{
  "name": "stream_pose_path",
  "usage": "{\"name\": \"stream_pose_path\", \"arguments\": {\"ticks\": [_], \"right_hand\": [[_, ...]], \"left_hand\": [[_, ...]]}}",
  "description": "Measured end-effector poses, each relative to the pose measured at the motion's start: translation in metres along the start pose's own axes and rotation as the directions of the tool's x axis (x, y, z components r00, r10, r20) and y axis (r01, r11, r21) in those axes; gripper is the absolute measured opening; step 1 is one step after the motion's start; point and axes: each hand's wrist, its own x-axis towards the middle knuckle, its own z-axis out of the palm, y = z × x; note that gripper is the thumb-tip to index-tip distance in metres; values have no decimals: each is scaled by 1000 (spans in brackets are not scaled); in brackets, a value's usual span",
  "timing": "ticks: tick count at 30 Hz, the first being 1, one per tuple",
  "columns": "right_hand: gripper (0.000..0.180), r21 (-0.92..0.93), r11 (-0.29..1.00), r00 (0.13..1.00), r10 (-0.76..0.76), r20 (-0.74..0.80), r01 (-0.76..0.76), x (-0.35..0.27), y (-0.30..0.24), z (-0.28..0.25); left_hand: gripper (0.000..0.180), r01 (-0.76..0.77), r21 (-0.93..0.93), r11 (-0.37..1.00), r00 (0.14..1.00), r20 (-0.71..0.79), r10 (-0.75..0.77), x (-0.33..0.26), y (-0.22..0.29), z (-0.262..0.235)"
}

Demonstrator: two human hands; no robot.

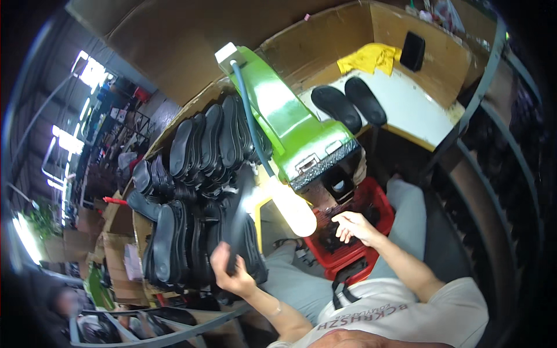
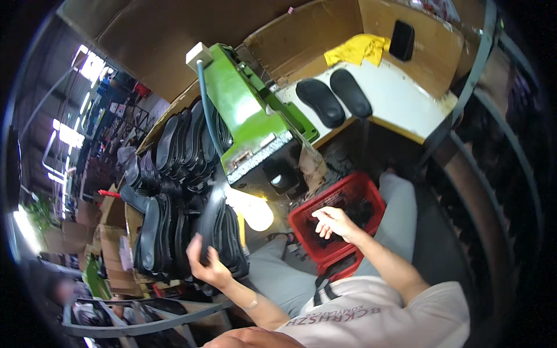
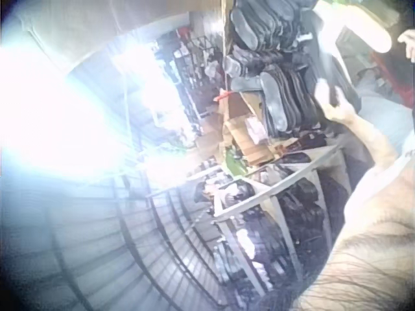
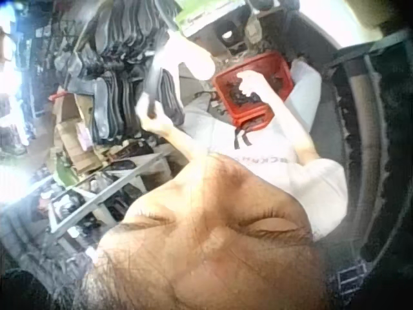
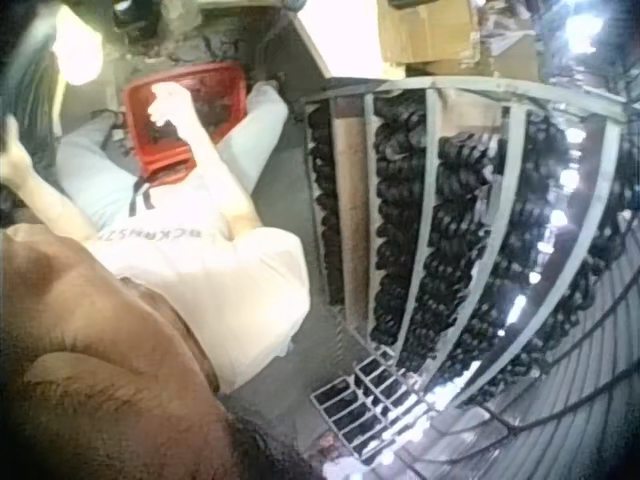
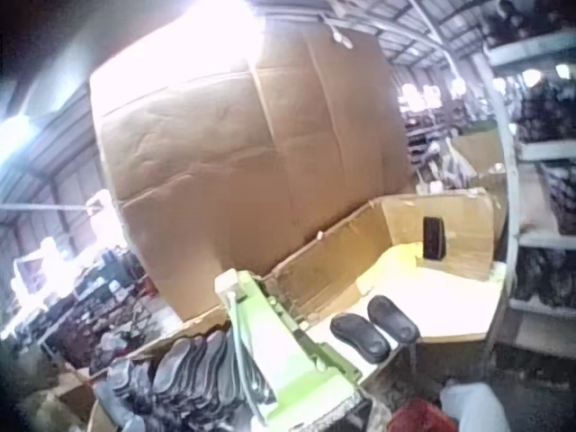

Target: Using a mechanical trimming machine to shave and smooth the edges of rubber shoe soles.

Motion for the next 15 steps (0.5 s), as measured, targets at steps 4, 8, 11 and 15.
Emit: {"name": "stream_pose_path", "arguments": {"ticks": [4, 8, 11, 15], "right_hand": [[57, 444, 832, 910, 160, 382, -333, -16, -26, 16], [31, 425, 886, 975, 112, 191, -185, -27, -10, -12], [34, 493, 870, 1000, -2, -20, 12, -61, -7, -19], [55, 388, 921, 987, 75, -142, -14, -109, 32, -35]], "left_hand": [[26, 102, -234, 967, 909, 416, 5, -49, 20, -27], [28, 241, -440, 865, 847, 531, 34, -75, 9, 3], [93, 694, -715, -87, 677, 688, -261, -88, 38, 52], [64, 905, -381, 190, 422, 744, -518, -125, 60, 100]]}}
